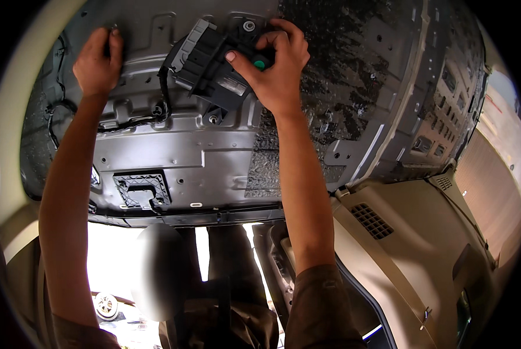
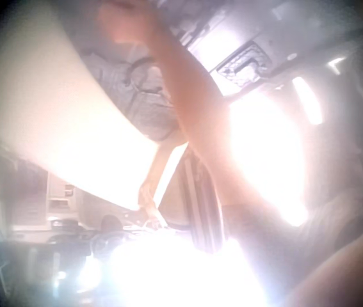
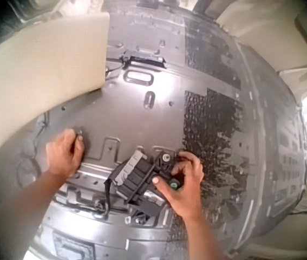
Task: The person secures a black electronic control module to the underside of a car trunk lid using screws and a screwdriver. They then move to the rear of the vehicle and use a pneumatic impact wrench to tighten the lug nuts on a wheel.
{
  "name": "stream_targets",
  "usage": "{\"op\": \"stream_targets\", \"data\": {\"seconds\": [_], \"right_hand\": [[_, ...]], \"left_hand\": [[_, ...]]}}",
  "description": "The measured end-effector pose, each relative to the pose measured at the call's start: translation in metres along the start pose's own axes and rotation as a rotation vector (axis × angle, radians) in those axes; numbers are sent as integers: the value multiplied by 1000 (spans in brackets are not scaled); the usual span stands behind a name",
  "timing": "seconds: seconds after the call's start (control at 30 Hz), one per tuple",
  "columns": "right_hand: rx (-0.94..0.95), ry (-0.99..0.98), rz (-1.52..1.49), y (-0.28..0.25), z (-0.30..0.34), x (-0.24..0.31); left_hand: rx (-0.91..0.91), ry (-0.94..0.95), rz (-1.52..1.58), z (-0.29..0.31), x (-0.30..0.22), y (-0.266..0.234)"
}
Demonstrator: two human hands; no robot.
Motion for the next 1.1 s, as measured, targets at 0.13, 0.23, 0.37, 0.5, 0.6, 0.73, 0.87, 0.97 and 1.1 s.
{"op": "stream_targets", "data": {"seconds": [0.13, 0.23, 0.37, 0.5, 0.6, 0.73, 0.87, 0.97, 1.1], "right_hand": [[-52, 0, -138, 1, 0, 4], [-5, -18, 6, -3, -3, 6], [-39, 52, -208, 7, 6, -6], [-93, -32, -137, 1, 1, 11], [-48, -20, -92, 2, 3, 8], [-135, 6, -272, 11, 11, 0], [-285, 33, -574, 11, 21, 21], [-426, 44, -236, 13, 67, 31], [-262, 130, -80, 49, 126, 70]], "left_hand": [[30, -3, -20, 0, 3, 3], [33, -13, -14, 1, 2, 3], [19, -4, -19, 1, 2, 2], [-10, 30, -22, 1, 2, 1], [-13, 7, -25, 3, 6, 4], [-19, 13, -37, 3, 6, 2], [5, 38, 25, 1, -15, -8], [7, 50, 35, 1, -18, -13], [8, 49, 50, 1, -21, -13]]}}
Point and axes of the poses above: each hand's wrist, its own z-axis away from the middle knuckle, its own y-axis out of the palm, x = y × z, the point moved 6 cm from there along -z, towards the middle knuckle, and after that the axes turned 14 degrees about x, right-handed, at the moved point
